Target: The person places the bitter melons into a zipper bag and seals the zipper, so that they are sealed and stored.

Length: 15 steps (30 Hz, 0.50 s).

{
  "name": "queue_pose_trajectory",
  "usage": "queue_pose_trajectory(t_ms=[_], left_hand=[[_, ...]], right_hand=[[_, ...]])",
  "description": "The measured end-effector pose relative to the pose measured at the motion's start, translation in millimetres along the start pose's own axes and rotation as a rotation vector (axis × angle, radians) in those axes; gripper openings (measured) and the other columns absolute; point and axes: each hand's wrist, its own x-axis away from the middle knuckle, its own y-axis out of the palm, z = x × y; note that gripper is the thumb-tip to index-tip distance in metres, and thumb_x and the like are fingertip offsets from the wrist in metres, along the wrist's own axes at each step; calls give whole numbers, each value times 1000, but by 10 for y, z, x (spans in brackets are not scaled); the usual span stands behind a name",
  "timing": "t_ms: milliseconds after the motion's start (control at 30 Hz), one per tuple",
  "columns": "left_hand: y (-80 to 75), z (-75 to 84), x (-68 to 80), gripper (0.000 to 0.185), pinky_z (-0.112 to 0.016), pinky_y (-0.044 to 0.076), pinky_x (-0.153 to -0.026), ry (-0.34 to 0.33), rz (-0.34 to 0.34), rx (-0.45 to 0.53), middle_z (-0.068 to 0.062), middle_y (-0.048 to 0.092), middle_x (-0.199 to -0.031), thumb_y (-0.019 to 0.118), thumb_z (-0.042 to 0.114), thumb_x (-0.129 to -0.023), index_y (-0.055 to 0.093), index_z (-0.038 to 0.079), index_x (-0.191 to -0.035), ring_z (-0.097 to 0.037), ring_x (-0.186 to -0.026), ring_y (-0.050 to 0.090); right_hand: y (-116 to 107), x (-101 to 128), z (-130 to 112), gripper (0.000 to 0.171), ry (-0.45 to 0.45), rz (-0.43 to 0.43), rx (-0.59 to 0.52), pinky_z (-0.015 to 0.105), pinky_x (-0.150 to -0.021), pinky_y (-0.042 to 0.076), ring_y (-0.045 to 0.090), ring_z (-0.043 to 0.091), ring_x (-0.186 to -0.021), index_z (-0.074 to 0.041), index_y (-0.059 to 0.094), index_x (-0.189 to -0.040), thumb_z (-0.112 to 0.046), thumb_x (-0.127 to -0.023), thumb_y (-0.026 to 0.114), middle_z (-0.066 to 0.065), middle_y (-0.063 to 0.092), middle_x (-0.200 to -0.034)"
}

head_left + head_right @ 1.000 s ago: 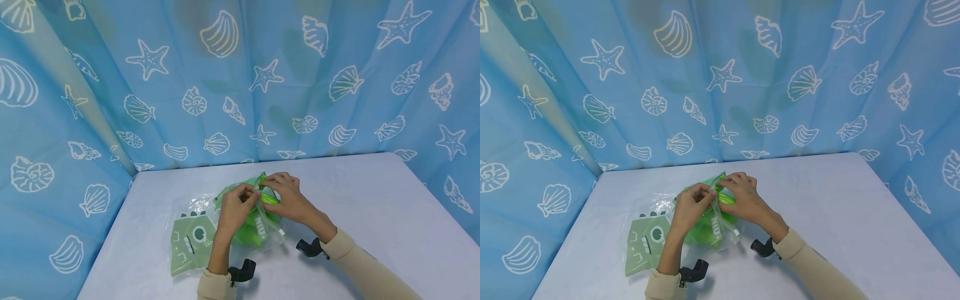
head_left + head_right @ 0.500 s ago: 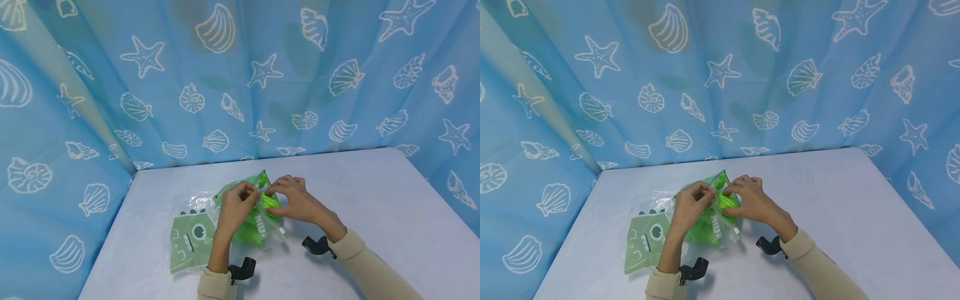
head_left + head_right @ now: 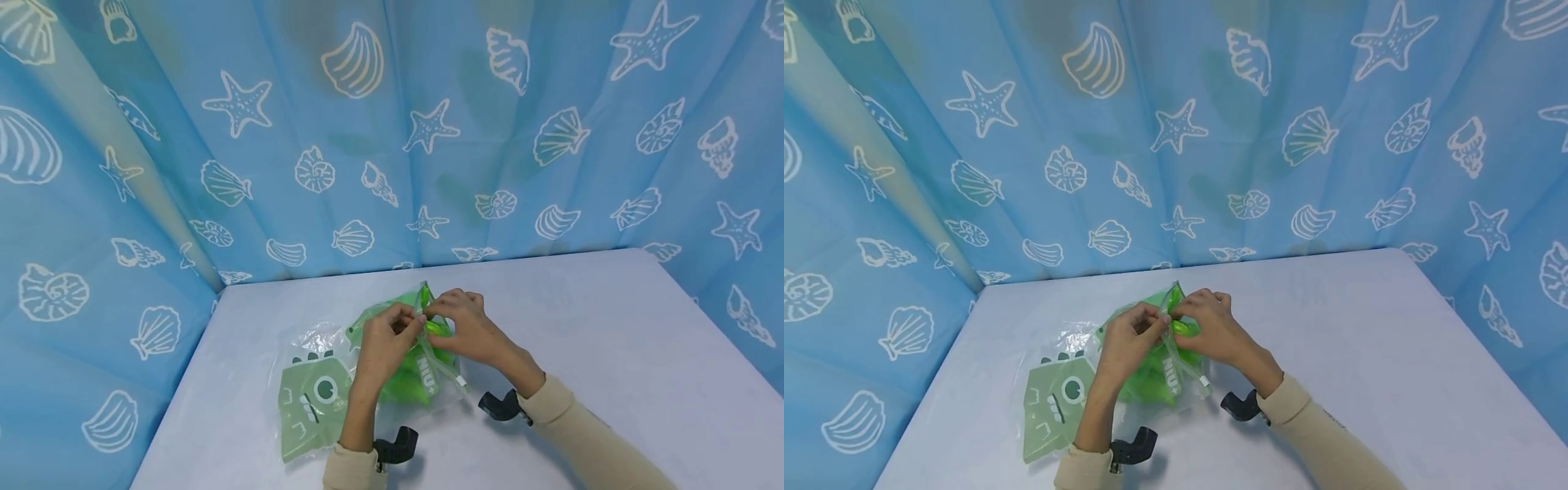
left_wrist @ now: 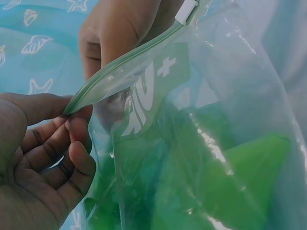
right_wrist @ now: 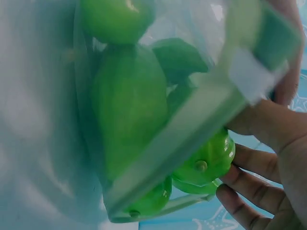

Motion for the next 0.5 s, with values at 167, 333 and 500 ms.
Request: queue_pose_trajectory(t_ms=[167, 333, 500], left_hand=[[16, -35, 25, 17, -26, 48, -50, -13, 0, 18, 2, 64, -74, 61, 30, -89, 64, 13, -88, -9, -59, 58], [21, -30, 34, 16, -26, 48, -50, -10, -4, 25, 2, 65, -73, 61, 28, -89, 64, 12, -89, -10, -59, 59], [-28, 1, -11, 14, -27, 46, -49, -2, -11, 48, 3, 63, -71, 62, 28, -89, 63, 14, -87, -12, -59, 58]], right_hand=[[-35, -2, -49, 26, -1, 24, -32, 51, -86, 23, 45, 18, -108, -22, 65, -108, -28, -83, 68, -7, 60, -106], [-191, -31, -55, 21, -67, 123, -119, 46, -88, 36, 50, 17, -105, -16, 65, -106, -20, -85, 67, -4, 62, -102], [-369, -54, 17, 28, -60, 149, -151, 41, -86, 43, 51, 16, -106, -16, 62, -113, -23, -86, 66, -5, 60, -108]])
